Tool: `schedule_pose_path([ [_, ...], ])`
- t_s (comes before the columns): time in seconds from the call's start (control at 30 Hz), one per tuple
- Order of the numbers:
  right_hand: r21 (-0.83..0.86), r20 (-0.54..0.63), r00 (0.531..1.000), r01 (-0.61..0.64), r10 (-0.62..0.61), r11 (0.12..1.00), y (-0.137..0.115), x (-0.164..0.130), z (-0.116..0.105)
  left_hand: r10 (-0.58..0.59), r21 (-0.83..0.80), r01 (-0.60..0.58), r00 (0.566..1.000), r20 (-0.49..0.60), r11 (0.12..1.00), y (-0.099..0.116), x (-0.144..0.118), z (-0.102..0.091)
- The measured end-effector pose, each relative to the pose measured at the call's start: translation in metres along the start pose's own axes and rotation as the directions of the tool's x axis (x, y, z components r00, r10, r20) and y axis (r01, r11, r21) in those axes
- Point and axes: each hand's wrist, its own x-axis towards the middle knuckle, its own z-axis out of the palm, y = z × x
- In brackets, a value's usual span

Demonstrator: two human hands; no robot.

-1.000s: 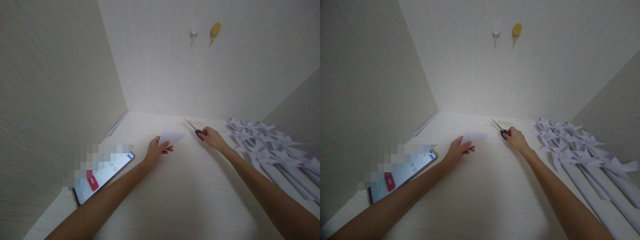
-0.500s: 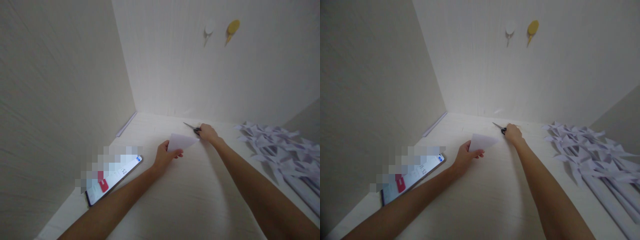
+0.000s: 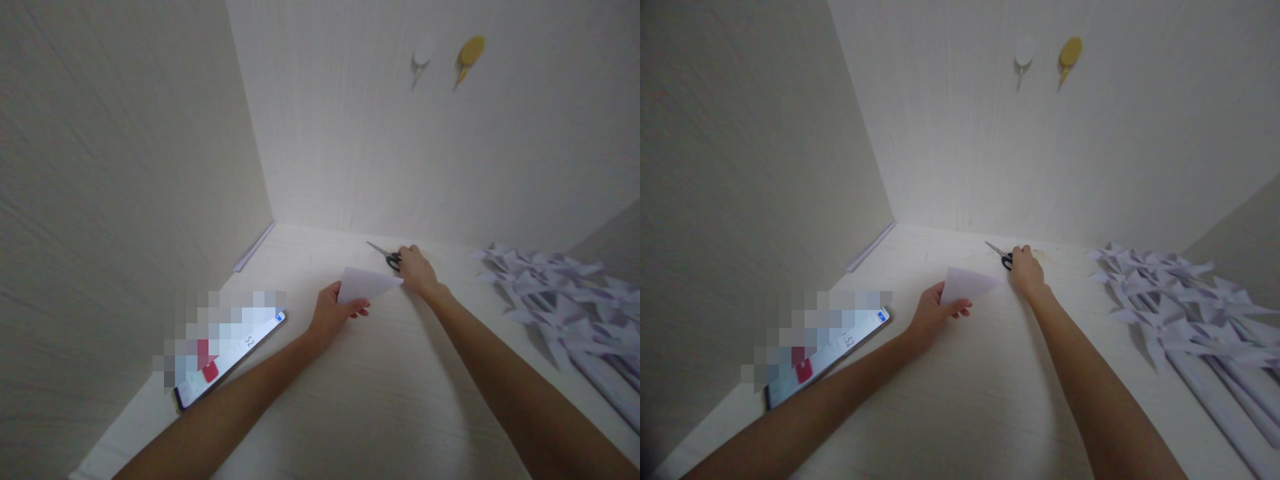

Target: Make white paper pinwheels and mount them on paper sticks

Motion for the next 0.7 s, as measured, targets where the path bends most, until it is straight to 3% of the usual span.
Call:
schedule_pose_path([
  [0.13,0.189,-0.084,0.996,0.015,0.001,0.982,-0.002,-0.028,-0.006,-0.008,0.007,0.008,1.000,0.008,1.000,0.000,0.000,-0.001],
  [0.27,0.436,0.004,0.999,-0.037,0.039,0.899,-0.009,-0.077,-0.010,0.027,0.001,-0.027,0.998,0.065,1.000,-0.003,-0.001,-0.001],
  [0.33,0.817,0.174,0.980,-0.197,0.095,0.542,-0.013,-0.103,-0.013,0.058,-0.011,-0.057,0.990,0.132,0.998,-0.005,-0.003,0.000],
  [0.37,0.891,0.231,0.968,-0.251,0.099,0.379,-0.014,-0.114,-0.016,0.069,-0.014,-0.067,0.983,0.173,0.998,-0.006,-0.005,0.001],
  [0.43,0.937,0.292,0.952,-0.304,0.094,0.171,-0.017,-0.132,-0.020,0.077,0.004,-0.081,0.962,0.262,0.997,-0.008,-0.008,0.004],
  [0.6,0.916,0.384,0.911,-0.357,0.150,-0.181,-0.021,-0.148,-0.024,0.088,0.151,-0.165,0.903,0.421,0.975,-0.009,-0.019,0.010],
  [0.7,0.899,0.391,0.903,-0.332,0.181,-0.287,-0.020,-0.148,-0.023,0.126,0.200,-0.238,0.883,0.453,0.950,-0.006,-0.023,0.011],
])
